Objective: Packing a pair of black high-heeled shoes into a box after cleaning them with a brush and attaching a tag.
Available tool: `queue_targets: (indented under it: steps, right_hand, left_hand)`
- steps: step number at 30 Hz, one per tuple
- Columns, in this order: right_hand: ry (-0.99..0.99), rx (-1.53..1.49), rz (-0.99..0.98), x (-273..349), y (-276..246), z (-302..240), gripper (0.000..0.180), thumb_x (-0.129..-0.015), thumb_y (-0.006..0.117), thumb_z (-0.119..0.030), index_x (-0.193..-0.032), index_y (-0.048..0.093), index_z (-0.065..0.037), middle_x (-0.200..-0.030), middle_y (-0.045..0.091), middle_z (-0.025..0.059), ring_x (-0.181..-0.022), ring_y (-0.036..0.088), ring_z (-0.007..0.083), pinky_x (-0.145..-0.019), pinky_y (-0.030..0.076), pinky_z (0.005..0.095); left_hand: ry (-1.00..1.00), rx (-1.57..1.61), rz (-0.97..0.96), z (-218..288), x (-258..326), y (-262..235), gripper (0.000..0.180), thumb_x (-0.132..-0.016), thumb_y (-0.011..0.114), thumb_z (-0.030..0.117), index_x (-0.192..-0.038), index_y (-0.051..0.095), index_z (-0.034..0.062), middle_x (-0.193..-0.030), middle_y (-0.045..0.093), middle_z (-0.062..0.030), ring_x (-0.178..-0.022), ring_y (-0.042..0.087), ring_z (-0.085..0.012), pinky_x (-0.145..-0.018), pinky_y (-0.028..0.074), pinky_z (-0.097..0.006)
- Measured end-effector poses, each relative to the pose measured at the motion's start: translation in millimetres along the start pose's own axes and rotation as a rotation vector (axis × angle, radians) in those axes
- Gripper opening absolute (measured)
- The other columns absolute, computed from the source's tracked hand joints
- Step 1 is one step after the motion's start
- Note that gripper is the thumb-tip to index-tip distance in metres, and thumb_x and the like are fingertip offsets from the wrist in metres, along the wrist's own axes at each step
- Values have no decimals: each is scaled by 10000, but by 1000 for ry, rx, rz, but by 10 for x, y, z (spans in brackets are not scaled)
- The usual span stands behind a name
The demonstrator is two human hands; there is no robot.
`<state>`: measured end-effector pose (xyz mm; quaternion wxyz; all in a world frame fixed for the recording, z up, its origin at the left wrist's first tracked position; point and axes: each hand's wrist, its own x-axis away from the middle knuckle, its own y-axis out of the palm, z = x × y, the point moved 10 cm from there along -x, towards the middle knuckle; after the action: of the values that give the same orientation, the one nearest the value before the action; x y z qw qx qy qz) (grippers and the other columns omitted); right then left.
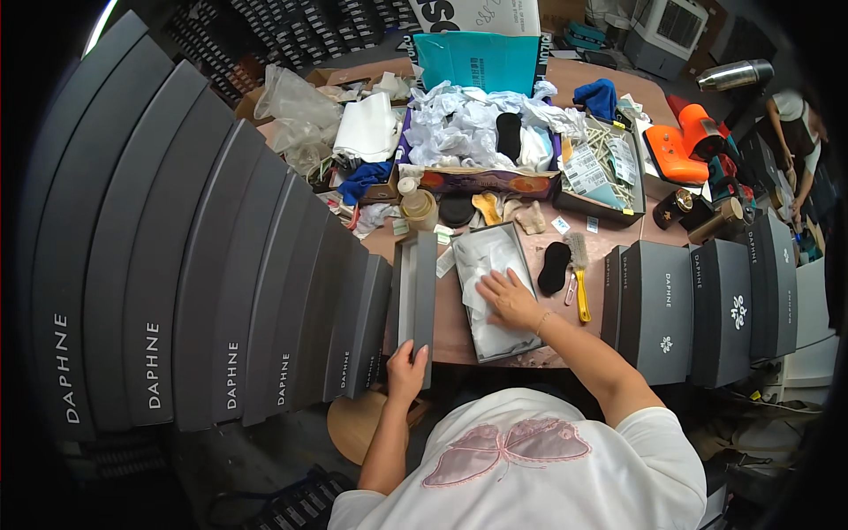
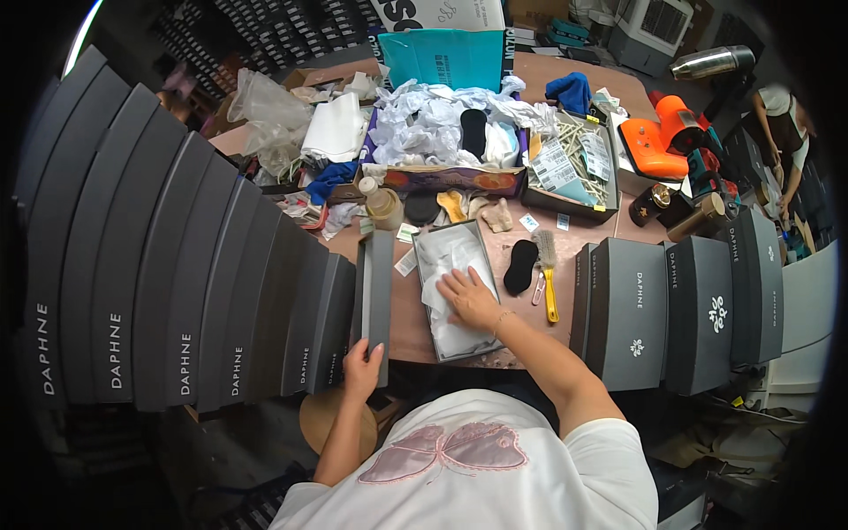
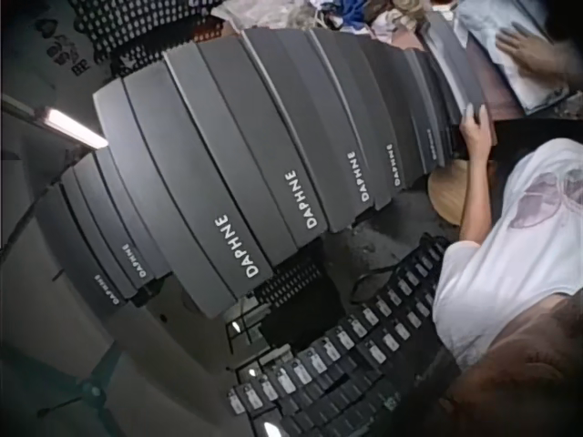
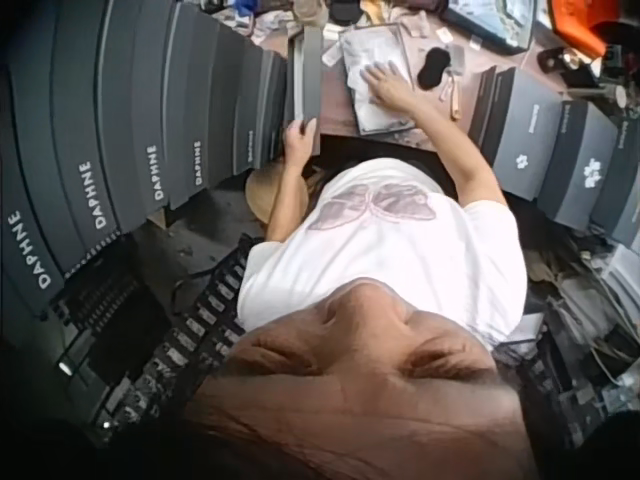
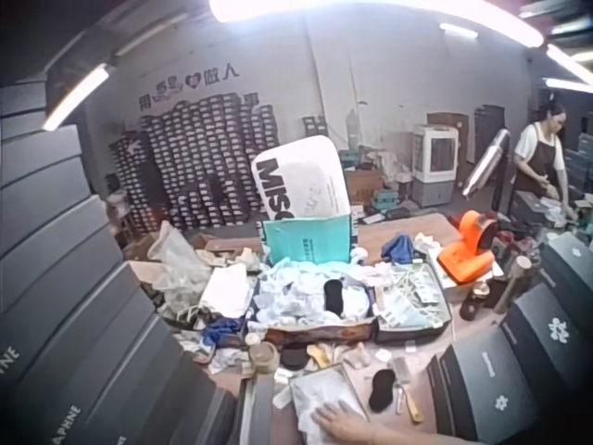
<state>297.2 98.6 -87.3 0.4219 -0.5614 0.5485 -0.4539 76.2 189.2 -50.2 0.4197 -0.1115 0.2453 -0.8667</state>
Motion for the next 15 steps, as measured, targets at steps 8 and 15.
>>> queue_targets:
  steps: [8, 15]
  right_hand:
    - [399, -1162, 483, 852, -992, 502, 622, -917, 581, -416, -1355, 436, 1, -1371, 455, 208, -1299, 415, 309, -1080, 317, 375]
    - [743, -1132, 354, 955, -55, 952, 511, -933, 572, -389, -1222, 558, 32, -1131, 629, 171, -991, 610, 214, -878, 466, 315]
  left_hand:
    - [-148, 1007, -356, 1360, -215, 365, 313, -970, 561, 251, -1115, 611, -22, -1001, 627, -23, -898, 548, -72, -798, 444, -228]
    - [8, 152, -149, 394, -269, 1110, 589, -933, 572, 418, -1236, 524, -85, -1382, 386, -246, -1251, 431, -339, -1015, 380, -374]
